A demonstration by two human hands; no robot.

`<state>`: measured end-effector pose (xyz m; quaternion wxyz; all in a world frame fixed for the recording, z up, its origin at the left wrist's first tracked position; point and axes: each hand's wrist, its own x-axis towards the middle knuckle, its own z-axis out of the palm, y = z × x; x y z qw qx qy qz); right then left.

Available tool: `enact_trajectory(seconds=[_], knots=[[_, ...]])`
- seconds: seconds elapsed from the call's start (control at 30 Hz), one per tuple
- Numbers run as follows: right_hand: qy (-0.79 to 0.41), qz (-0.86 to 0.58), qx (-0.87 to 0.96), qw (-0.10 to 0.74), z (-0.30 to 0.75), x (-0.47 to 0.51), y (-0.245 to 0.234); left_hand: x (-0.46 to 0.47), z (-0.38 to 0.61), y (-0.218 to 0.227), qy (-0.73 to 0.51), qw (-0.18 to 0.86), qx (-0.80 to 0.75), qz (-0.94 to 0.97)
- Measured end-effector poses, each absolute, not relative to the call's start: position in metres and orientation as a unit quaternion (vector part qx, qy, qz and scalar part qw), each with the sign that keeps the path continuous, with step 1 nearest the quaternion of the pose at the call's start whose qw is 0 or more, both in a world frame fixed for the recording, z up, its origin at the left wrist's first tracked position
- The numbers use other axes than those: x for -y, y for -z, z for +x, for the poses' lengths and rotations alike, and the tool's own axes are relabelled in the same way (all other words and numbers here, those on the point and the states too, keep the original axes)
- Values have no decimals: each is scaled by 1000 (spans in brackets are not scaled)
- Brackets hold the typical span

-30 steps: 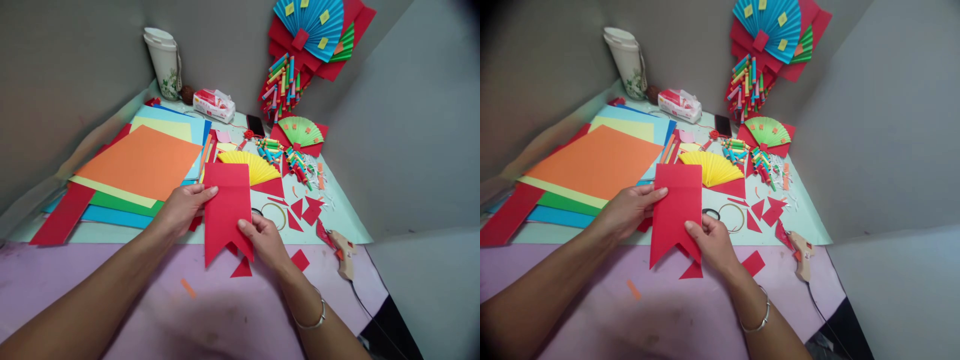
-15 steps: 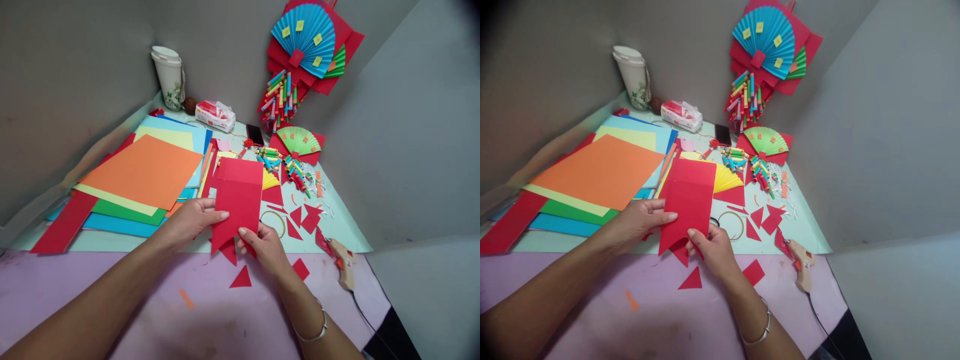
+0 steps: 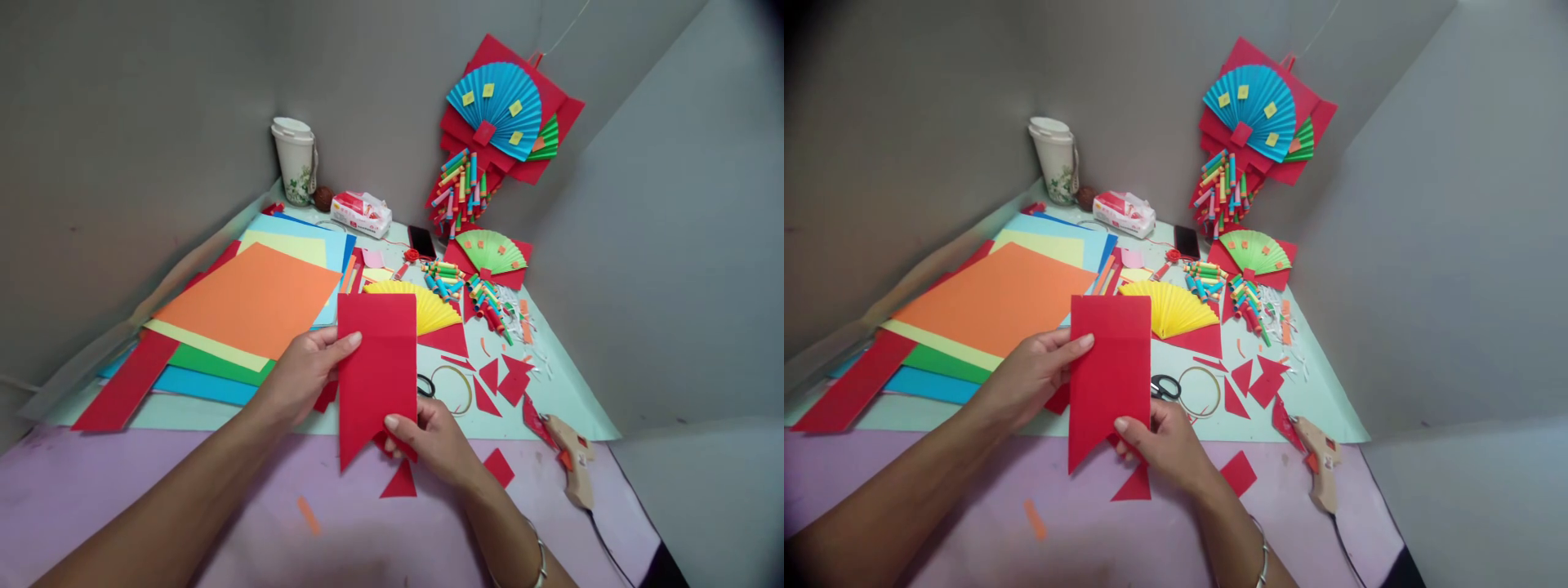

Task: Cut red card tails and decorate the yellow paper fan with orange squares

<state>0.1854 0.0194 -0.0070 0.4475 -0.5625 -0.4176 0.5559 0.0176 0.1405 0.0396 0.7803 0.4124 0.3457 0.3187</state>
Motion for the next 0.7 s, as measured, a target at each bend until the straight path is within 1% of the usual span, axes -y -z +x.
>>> enact_trajectory(seconds=[0.07,0.17,0.23,0.33,0.5,0.7], knots=[[-538,-555,418,478,187,-20,5,-138,19,-39,-296,787,-354,409],[-485,-559,380,555,191,-21,1,-130,23,-35,-244,802,-350,417],[-457,-575,350,582,193,-22,-1,-124,27,-32,-216,813,-341,419],[-436,-591,332,593,193,-22,-4,-119,31,-28,-198,817,-347,416],[-432,-589,338,593,191,-23,-4,-119,32,-27,-192,809,-371,414],[-435,-580,324,607,192,-25,-1,-119,30,-29,-179,819,-356,413]])
